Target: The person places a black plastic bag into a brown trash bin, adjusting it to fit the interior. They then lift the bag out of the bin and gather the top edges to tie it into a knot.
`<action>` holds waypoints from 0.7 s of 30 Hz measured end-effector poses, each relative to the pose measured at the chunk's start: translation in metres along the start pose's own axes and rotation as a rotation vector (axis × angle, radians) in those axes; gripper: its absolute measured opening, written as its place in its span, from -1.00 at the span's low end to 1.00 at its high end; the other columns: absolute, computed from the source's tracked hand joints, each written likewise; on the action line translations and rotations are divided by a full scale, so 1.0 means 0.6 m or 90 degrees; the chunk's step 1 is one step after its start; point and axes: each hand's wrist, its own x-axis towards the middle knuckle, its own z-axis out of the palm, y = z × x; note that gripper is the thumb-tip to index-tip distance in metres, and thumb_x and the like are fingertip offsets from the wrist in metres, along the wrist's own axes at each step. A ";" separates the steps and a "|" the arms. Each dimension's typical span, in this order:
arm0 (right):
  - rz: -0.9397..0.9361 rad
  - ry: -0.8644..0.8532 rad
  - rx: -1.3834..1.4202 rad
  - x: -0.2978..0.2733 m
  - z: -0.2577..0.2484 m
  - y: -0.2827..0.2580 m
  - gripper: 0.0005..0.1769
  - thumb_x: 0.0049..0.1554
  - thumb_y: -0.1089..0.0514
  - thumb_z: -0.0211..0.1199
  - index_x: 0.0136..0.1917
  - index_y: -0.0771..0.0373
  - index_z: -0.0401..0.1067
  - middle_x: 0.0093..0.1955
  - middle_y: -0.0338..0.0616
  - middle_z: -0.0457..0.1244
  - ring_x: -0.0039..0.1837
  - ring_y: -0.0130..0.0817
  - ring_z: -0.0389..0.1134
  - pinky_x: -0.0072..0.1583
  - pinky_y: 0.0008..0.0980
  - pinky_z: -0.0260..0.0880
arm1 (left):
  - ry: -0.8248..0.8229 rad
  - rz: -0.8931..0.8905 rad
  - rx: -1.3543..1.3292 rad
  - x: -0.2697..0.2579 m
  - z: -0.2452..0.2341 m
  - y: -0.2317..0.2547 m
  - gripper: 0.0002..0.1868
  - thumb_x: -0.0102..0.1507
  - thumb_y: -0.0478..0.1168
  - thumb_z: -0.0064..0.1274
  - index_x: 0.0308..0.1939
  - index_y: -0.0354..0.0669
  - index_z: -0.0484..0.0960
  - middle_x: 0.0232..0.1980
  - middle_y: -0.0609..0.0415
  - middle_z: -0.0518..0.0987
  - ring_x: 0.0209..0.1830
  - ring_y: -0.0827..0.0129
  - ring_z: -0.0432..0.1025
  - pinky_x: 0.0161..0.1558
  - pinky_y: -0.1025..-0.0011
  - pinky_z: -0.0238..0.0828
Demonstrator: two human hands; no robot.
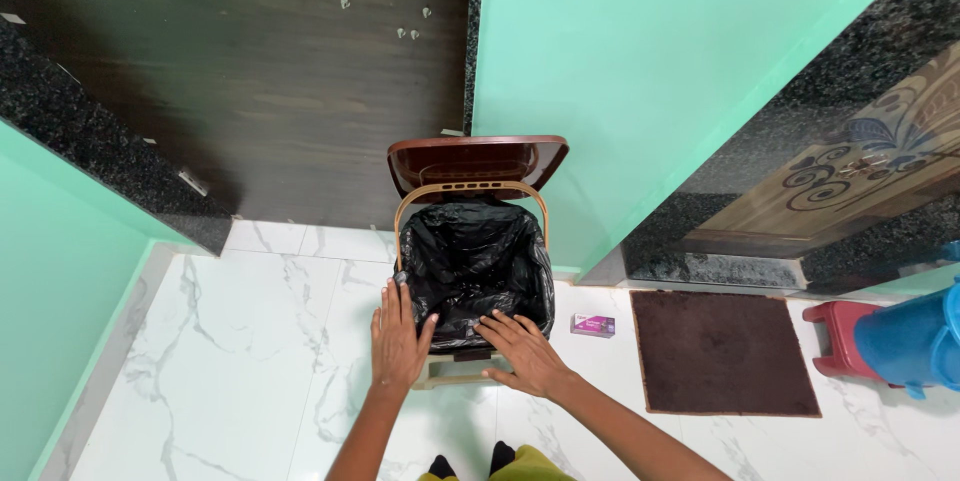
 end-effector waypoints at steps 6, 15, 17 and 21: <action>-0.015 0.037 0.002 -0.016 0.004 0.037 -0.17 0.22 -0.22 0.17 0.60 0.12 0.00 0.62 -0.03 -0.02 0.68 -0.12 -0.20 0.58 0.05 -0.28 | -0.068 0.066 0.011 -0.021 0.011 -0.005 -0.20 0.38 0.19 -0.23 0.47 -0.41 0.15 0.64 -0.20 -0.05 0.60 0.05 -0.07 0.47 0.09 -0.04; -0.006 0.059 -0.004 -0.021 -0.012 0.039 -0.15 0.19 -0.22 0.22 0.57 0.16 0.00 0.62 -0.02 -0.07 0.66 -0.12 -0.24 0.56 0.03 -0.33 | -0.069 0.136 0.120 -0.057 0.002 0.012 -0.30 0.41 0.10 -0.23 0.45 -0.36 0.21 0.53 -0.15 0.18 0.58 0.11 0.00 0.50 0.13 -0.02; -0.026 0.094 -0.002 -0.009 -0.009 0.020 -0.19 0.21 -0.17 0.21 0.56 0.19 0.04 0.61 -0.02 -0.04 0.65 -0.12 -0.20 0.55 0.03 -0.31 | 0.005 0.219 0.100 -0.058 -0.003 0.017 -0.34 0.37 0.06 -0.18 0.40 -0.38 0.32 0.48 -0.17 0.29 0.54 0.14 0.07 0.46 0.12 0.01; -0.046 0.102 -0.007 0.022 0.021 -0.019 -0.45 0.26 0.01 0.15 0.45 0.21 0.23 0.50 -0.07 0.16 0.62 -0.17 -0.03 0.57 0.01 -0.21 | -0.076 0.301 0.116 -0.056 -0.003 0.028 -0.51 0.37 0.00 -0.09 0.17 -0.34 0.54 0.25 -0.13 0.54 0.44 0.13 0.25 0.46 0.14 0.04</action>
